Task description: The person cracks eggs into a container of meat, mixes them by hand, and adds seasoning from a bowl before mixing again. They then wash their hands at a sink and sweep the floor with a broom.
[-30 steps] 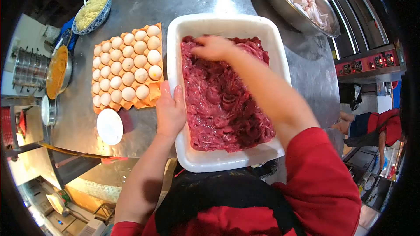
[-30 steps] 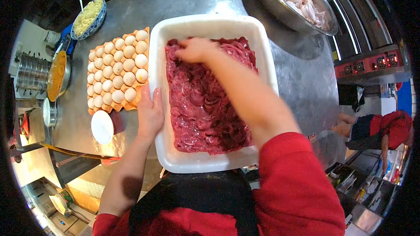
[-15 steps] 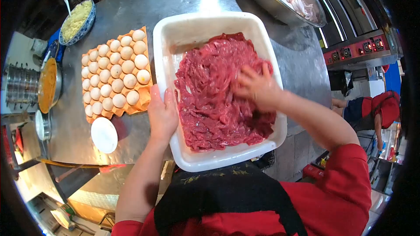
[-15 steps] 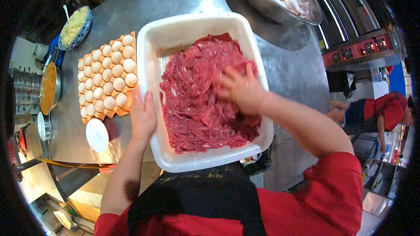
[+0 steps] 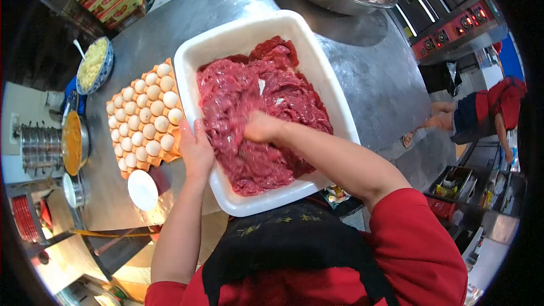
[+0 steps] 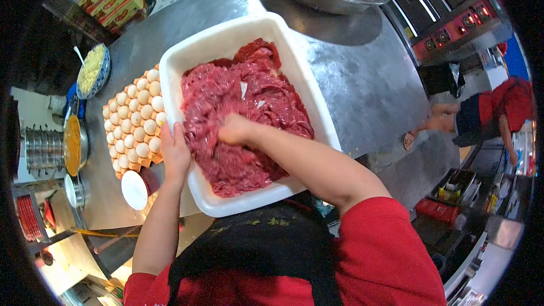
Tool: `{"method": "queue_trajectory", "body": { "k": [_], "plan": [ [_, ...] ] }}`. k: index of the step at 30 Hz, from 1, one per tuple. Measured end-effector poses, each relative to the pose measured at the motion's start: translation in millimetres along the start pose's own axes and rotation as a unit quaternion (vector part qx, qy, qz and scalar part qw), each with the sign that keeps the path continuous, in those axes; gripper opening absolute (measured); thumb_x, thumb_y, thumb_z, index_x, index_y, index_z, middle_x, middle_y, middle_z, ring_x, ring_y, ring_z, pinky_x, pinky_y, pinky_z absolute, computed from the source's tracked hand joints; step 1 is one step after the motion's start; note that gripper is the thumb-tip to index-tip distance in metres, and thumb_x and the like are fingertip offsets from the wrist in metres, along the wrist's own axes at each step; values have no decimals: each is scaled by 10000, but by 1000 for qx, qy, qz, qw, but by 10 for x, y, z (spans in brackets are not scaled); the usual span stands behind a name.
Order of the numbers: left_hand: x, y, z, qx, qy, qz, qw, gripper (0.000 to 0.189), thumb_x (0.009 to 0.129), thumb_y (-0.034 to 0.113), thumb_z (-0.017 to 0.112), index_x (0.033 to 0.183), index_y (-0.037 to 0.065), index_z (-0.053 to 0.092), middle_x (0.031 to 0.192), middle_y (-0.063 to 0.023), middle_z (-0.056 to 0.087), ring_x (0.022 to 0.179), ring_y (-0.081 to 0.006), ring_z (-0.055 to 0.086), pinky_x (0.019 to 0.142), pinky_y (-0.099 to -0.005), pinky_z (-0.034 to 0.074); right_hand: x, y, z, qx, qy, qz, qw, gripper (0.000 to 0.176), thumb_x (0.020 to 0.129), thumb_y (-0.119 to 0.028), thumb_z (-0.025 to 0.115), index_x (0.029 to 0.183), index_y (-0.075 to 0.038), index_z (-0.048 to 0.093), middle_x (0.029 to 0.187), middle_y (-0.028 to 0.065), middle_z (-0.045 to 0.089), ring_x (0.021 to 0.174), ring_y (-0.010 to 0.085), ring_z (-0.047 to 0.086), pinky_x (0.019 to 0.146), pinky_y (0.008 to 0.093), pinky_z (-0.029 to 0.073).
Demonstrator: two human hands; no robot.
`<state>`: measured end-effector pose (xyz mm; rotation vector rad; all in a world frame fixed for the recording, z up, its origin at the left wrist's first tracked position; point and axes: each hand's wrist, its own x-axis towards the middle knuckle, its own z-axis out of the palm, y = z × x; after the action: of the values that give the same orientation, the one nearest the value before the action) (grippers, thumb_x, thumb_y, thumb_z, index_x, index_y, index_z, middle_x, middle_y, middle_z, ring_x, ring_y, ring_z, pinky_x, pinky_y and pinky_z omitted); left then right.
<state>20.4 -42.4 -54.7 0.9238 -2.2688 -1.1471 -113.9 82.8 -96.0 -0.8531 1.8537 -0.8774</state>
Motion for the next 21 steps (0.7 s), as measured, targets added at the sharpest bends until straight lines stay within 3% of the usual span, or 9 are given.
{"method": "queue_trajectory", "body": {
  "k": [4, 8, 12, 14, 16, 17, 18, 19, 21],
  "plan": [
    [14, 21, -26, 5, -3, -1, 1000, 326, 976, 231, 439, 1166, -29, 492, 1075, -254, 591, 992, -393, 572, 858, -425, 432, -526, -254, -141, 96, -35, 100, 990, 340, 609, 4, 686, 948, 1, 696, 862, 89, 690, 788, 192, 620, 753, 325, 498],
    [4, -10, -40, -4, -24, -21, 999, 319, 976, 218, 435, 1171, -29, 487, 1046, -245, 603, 966, -387, 580, 847, -413, 436, -749, -952, -538, 177, 35, -27, 983, 289, 673, -11, 594, 939, 79, 662, 847, 177, 670, 795, 255, 641, 715, 393, 509],
    [12, 9, -43, -19, -32, -22, 999, 351, 952, 208, 483, 1203, -36, 472, 1096, -260, 569, 1015, -398, 549, 885, -433, 419, -823, -1466, -860, 223, 128, -47, 965, 365, 690, 49, 567, 1048, 16, 628, 890, 107, 655, 802, 193, 626, 698, 326, 511],
    [-4, -62, -6, 219, 64, 84, 970, 455, 907, 195, 557, 1270, -51, 434, 1172, -275, 511, 1084, -412, 497, 950, -448, 390, -720, -1236, -855, 252, 120, -66, 958, 409, 695, 30, 577, 1102, 13, 610, 928, 121, 647, 861, 204, 620, 744, 325, 507],
    [-86, 225, -71, 243, 85, 177, 950, 504, 888, 189, 581, 1295, -57, 415, 1195, -280, 484, 1104, -424, 474, 975, -449, 375, -590, -673, -841, 46, 92, -187, 977, 590, 695, -68, 630, 1271, -27, 510, 1069, 206, 610, 1070, 282, 560, 895, 378, 467],
    [-148, 396, -97, 265, 106, 263, 922, 554, 869, 183, 606, 1319, -64, 396, 1218, -284, 457, 1124, -437, 451, 1000, -449, 360, -679, -456, -857, -174, 103, -48, 978, 776, 669, -166, 685, 1381, -73, 391, 1275, 267, 488, 1228, 378, 440, 1023, 421, 386],
    [-235, 513, -88, 225, 57, 234, 944, 579, 860, 171, 628, 1336, -55, 389, 1284, -255, 439, 1173, -403, 452, 1026, -437, 350, -903, -376, -834, -267, 131, 106, 949, 862, 649, -234, 719, 1410, -87, 340, 1396, 270, 360, 1272, 432, 374, 1075, 432, 338],
    [-318, 525, -16, 227, 62, 233, 944, 579, 860, 171, 628, 1336, -55, 389, 1284, -255, 439, 1173, -403, 452, 1026, -437, 350, -1032, -105, -857, -192, 137, 126, 964, 951, 634, -237, 759, 1436, -73, 274, 1450, 254, 274, 1288, 415, 367, 1085, 408, 331],
    [-489, 413, 150, -167, -123, -28, 978, 664, 853, 166, 653, 1388, -34, 313, 1384, -212, 378, 1246, -348, 419, 1053, -448, 336, -1103, 526, -749, -103, 109, 78, 986, 1141, 567, -262, 862, 1446, 0, 183, 1372, 273, 410, 1278, 376, 418, 1084, 379, 338]
  ]
}}
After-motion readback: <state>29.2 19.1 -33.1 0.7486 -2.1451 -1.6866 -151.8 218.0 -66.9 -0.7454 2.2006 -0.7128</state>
